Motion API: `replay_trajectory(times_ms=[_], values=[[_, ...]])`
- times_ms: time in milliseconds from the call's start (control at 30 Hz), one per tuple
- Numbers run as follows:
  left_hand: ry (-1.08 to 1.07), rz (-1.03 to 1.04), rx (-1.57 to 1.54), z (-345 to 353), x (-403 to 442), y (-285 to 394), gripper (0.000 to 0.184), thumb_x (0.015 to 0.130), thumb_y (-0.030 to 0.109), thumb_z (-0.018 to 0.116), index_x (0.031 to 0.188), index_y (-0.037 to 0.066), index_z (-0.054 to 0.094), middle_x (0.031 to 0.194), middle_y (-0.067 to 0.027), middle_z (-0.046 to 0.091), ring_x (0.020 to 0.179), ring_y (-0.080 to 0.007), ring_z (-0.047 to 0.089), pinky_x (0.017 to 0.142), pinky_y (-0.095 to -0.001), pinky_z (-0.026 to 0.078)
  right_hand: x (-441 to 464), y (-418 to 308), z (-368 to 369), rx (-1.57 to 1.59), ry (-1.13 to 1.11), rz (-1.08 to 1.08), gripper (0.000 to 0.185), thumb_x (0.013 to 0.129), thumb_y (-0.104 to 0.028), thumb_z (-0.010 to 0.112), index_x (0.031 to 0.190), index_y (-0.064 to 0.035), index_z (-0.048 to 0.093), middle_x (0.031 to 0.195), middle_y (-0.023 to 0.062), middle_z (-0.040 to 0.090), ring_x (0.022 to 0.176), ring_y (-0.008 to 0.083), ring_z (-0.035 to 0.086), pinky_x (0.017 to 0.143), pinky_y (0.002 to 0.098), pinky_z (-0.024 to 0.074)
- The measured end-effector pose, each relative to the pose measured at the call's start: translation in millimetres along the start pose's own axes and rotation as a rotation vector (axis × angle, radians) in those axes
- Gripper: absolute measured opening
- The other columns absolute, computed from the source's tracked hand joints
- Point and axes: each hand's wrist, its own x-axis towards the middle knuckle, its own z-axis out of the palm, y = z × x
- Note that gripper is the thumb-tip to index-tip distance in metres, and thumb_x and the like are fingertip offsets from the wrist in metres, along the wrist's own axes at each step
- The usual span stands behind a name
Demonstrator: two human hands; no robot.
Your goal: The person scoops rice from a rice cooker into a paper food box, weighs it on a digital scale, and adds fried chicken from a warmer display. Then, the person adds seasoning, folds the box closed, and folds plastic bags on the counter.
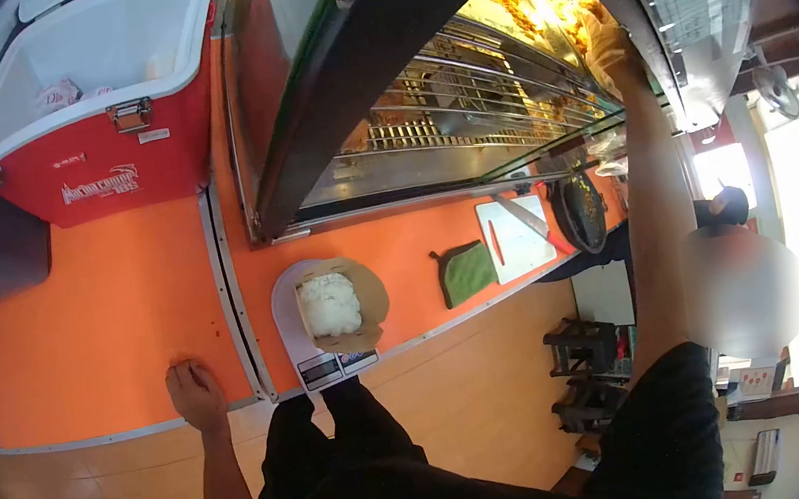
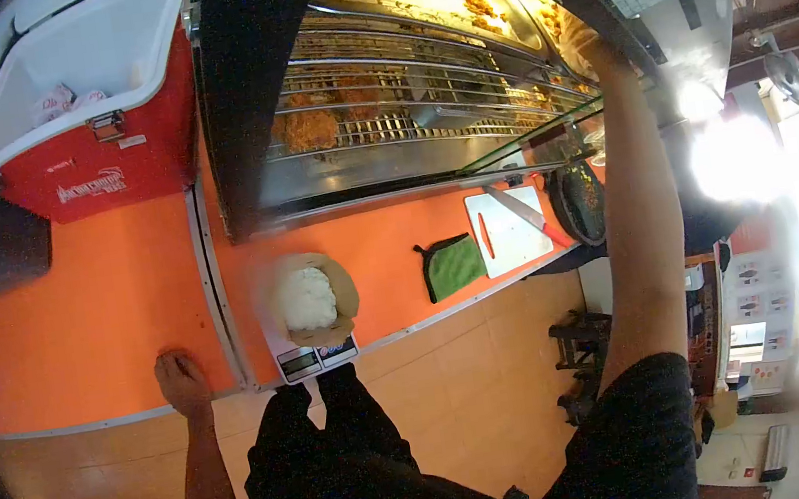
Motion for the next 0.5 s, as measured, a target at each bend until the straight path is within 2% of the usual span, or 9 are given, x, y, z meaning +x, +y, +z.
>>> replay_trajectory(times_ms=[67,167,233,300,367,400,433,500], values=[[0.019,0.009,-0.015,0,0,2,0.023,0.093,0.013,0.050,0.106,-0.005,0.057,0.102,-0.0224,0.057,0.096,-0.0397,0.055,0.080,-0.0465,0.047,-23,-50,-26,-0.424,0.075,-0.175,0.033,0.090,-0.025,0.061,0.113,-0.0014,0.062,0.109,0.0118,0.064,0.101,0.0246,0.060,0.089,0.0330,0.0458],[0.003,0.023,-0.036,-5,1,1,0.023,0.093,0.013,0.050,0.106,-0.005,0.057,0.102,-0.0229,0.057,0.096,-0.0398,0.055,0.080,-0.0469,0.047,-31,-43,-39,-0.552,0.013,-0.197,0.034,0.092,-0.025,0.055,0.117,-0.0011,0.059,0.113,0.0124,0.063,0.104,0.0255,0.059,0.092,0.0336,0.0445],[-0.118,-0.060,-0.025,-6,1,1,0.021,0.093,0.017,0.052,0.102,-0.001,0.057,0.103,-0.0201,0.057,0.096,-0.0387,0.055,0.081,-0.0461,0.048,-28,-21,-41,-0.639,-0.005,-0.222,0.035,0.094,-0.024,0.051,0.119,-0.0009,0.057,0.115,0.0128,0.062,0.106,0.0261,0.058,0.094,0.0339,0.0437],[-0.099,-0.055,-0.051,-4,2,0,0.021,0.093,0.018,0.051,0.102,-0.001,0.057,0.102,-0.0197,0.057,0.096,-0.0382,0.055,0.080,-0.0459,0.048,-20,12,-38,-0.754,-0.001,-0.285,0.036,0.095,-0.024,0.048,0.122,-0.0007,0.054,0.117,0.0132,0.060,0.108,0.0268,0.057,0.096,0.0342,0.0429],[-0.082,-0.054,-0.077,0,0,-4,0.021,0.094,0.018,0.051,0.102,0.000,0.057,0.101,-0.0192,0.057,0.095,-0.0377,0.055,0.080,-0.0457,0.048,-2,69,-31,-1.002,0.055,-0.447,0.037,0.096,-0.023,0.044,0.124,-0.0005,0.052,0.120,0.0136,0.059,0.110,0.0274,0.056,0.098,0.0346,0.0421],[-0.052,-0.038,-0.039,3,-1,-7,0.022,0.094,0.020,0.051,0.102,0.000,0.057,0.101,-0.0192,0.057,0.096,-0.0374,0.055,0.080,-0.0456,0.048,8,104,-25,-1.228,0.114,-0.582,0.038,0.097,-0.023,0.042,0.126,-0.0003,0.051,0.121,0.0138,0.059,0.111,0.0277,0.055,0.099,0.0348,0.0417],[-0.024,-0.022,0.000,6,-3,-8,0.023,0.094,0.021,0.051,0.102,0.000,0.057,0.101,-0.0191,0.057,0.096,-0.0371,0.056,0.080,-0.0455,0.048,14,133,-22,-1.640,0.219,-0.744,0.039,0.097,-0.023,0.040,0.127,-0.0002,0.050,0.122,0.0140,0.058,0.112,0.0280,0.055,0.100,0.0349,0.0413],[-0.026,-0.030,-0.041,4,-3,-5,0.024,0.095,0.021,0.050,0.102,-0.001,0.057,0.102,-0.0190,0.057,0.096,-0.0368,0.055,0.080,-0.0456,0.048,6,135,-20,-2.935,0.353,-1.129,0.033,0.089,-0.020,0.051,0.116,-0.0010,0.057,0.112,0.0156,0.062,0.106,0.0281,0.058,0.092,0.0362,0.0448]])
